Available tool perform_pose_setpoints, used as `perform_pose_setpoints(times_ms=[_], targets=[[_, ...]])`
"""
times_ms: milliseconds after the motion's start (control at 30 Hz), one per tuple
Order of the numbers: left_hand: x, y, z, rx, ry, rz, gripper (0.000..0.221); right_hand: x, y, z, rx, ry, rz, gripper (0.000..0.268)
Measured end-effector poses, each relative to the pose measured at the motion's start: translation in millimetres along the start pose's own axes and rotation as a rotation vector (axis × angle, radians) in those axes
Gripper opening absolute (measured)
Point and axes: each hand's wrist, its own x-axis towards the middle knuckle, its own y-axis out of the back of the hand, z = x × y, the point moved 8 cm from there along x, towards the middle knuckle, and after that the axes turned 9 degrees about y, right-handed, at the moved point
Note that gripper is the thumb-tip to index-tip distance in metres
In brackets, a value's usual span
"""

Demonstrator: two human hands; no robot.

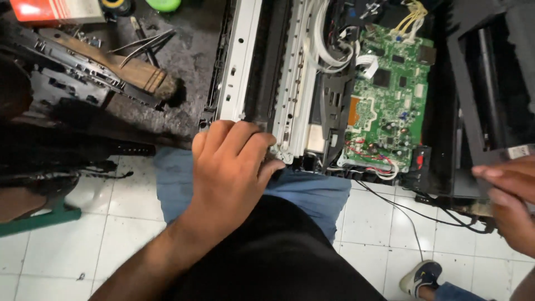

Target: Disassembling a printer to access and remove internal components like the circuit board and scanner assembly.

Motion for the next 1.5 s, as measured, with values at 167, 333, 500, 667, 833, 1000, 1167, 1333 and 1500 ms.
perform_pose_setpoints(times_ms=[167, 333, 500, 667, 833, 1000, 1167, 1333, 1500], targets=[[2, -6, -5, 0.052, 0.099, -0.005, 0.069, 144, 10, -97, -0.251, 0.163, -0.231, 0.027], [6, -5, -8, 0.161, 0.177, 0.071, 0.106, 252, -11, -88, -0.49, 0.195, -0.519, 0.04], [8, -8, -8, 0.125, 0.22, 0.005, 0.094, 361, -37, -45, -0.994, 0.297, -0.503, 0.025], [5, -12, -5, 0.326, 0.248, 0.071, 0.115, 443, -100, 18, -0.529, -0.081, -0.512, 0.033], [4, -20, -9, 0.472, 0.259, 0.059, 0.119, 479, -130, 39, -0.406, -0.339, -0.387, 0.024], [5, -29, -12, 0.469, 0.277, -0.007, 0.138, 493, -156, 64, -0.274, -0.4, -0.369, 0.021], [8, -29, -12, 0.455, 0.269, -0.027, 0.146, 493, -160, 61, -0.245, -0.484, -0.379, 0.012], [7, -32, -12, 0.424, 0.266, -0.026, 0.146, 490, -167, 51, -0.18, -0.533, -0.363, 0.013], [8, -29, -10, 0.412, 0.27, -0.04, 0.143, 489, -171, 55, -0.25, -0.569, -0.42, 0.009]])
